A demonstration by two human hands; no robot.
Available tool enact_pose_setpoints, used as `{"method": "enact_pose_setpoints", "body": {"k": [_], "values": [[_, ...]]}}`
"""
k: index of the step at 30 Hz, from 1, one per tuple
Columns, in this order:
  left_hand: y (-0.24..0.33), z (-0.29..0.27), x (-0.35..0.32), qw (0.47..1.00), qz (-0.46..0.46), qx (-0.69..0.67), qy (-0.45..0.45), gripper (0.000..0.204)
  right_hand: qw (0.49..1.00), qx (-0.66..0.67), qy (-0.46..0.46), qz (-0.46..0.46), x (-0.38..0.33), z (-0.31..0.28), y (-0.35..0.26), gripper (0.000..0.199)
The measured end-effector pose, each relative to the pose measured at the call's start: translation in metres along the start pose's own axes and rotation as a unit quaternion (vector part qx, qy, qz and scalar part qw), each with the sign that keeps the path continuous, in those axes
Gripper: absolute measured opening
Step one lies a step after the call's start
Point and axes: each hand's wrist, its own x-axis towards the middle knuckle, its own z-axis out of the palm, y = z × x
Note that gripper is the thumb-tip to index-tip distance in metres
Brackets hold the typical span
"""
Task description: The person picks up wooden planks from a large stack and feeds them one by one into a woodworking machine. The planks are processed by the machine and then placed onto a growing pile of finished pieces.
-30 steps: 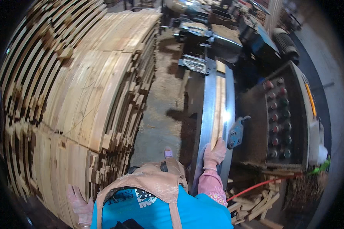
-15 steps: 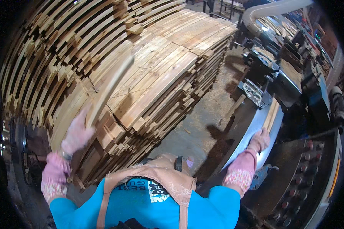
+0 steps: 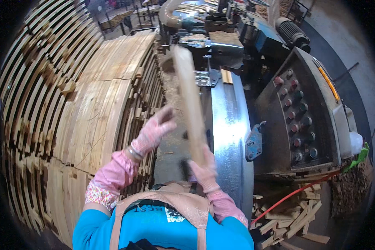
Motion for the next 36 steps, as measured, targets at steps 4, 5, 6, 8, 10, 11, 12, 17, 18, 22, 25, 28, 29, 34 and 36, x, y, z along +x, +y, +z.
{"method": "enact_pose_setpoints", "body": {"k": [4,5,6,8,10,11,12,17,18,22,25,28,29,34,36], "values": [[-0.037,-0.009,-0.041,0.996,-0.056,0.03,-0.061,0.068,0.868,-0.445,0.008,0.219,-0.039,-0.077,-0.003,0.082],[-0.042,-0.011,-0.053,0.996,-0.075,0.021,-0.042,0.068,0.855,-0.473,0.057,0.206,-0.03,-0.081,0.006,0.08],[-0.047,-0.015,-0.062,0.995,-0.098,0.009,-0.023,0.067,0.838,-0.499,0.103,0.193,-0.02,-0.08,0.019,0.079],[-0.053,-0.026,-0.085,0.992,-0.123,0.006,0.016,0.067,0.827,-0.518,0.154,0.156,0.011,-0.074,0.046,0.076],[-0.053,-0.031,-0.091,0.991,-0.125,0.005,0.046,0.066,0.831,-0.507,0.209,0.095,0.084,-0.067,0.074,0.074],[-0.05,-0.034,-0.096,0.99,-0.121,0.007,0.065,0.066,0.83,-0.497,0.244,0.058,0.123,-0.058,0.086,0.072],[-0.046,-0.035,-0.105,0.989,-0.118,0.009,0.088,0.066,0.83,-0.494,0.257,0.033,0.162,-0.051,0.095,0.071],[0.0,-0.043,-0.13,0.957,-0.001,0.244,0.16,0.061,0.846,-0.491,0.183,0.097,0.291,-0.036,0.096,0.071],[0.007,-0.05,-0.143,0.935,0.029,0.302,0.183,0.062,0.844,-0.497,0.179,0.092,0.296,-0.033,0.098,0.072],[0.013,-0.082,-0.23,0.829,0.071,0.495,0.25,0.064,0.862,-0.473,0.169,0.069,0.234,-0.028,0.089,0.068],[-0.017,-0.108,-0.338,0.724,0.059,0.627,0.282,0.073,0.859,-0.489,0.117,0.096,0.141,-0.049,0.061,0.059],[-0.027,-0.105,-0.439,0.666,-0.106,0.674,0.303,0.082,0.855,-0.493,0.047,0.154,0.051,-0.073,0.022,0.062],[-0.03,-0.106,-0.465,0.641,-0.16,0.691,0.294,0.083,0.842,-0.521,0.098,0.103,0.012,-0.084,0.058,0.068],[-0.052,-0.112,-0.539,0.581,-0.267,0.702,0.313,0.084,0.834,-0.535,0.134,-0.002,0.034,-0.082,0.069,0.073],[-0.066,-0.111,-0.558,0.576,-0.251,0.713,0.31,0.085,0.826,-0.541,0.141,-0.07,0.095,-0.075,0.061,0.064]]}}
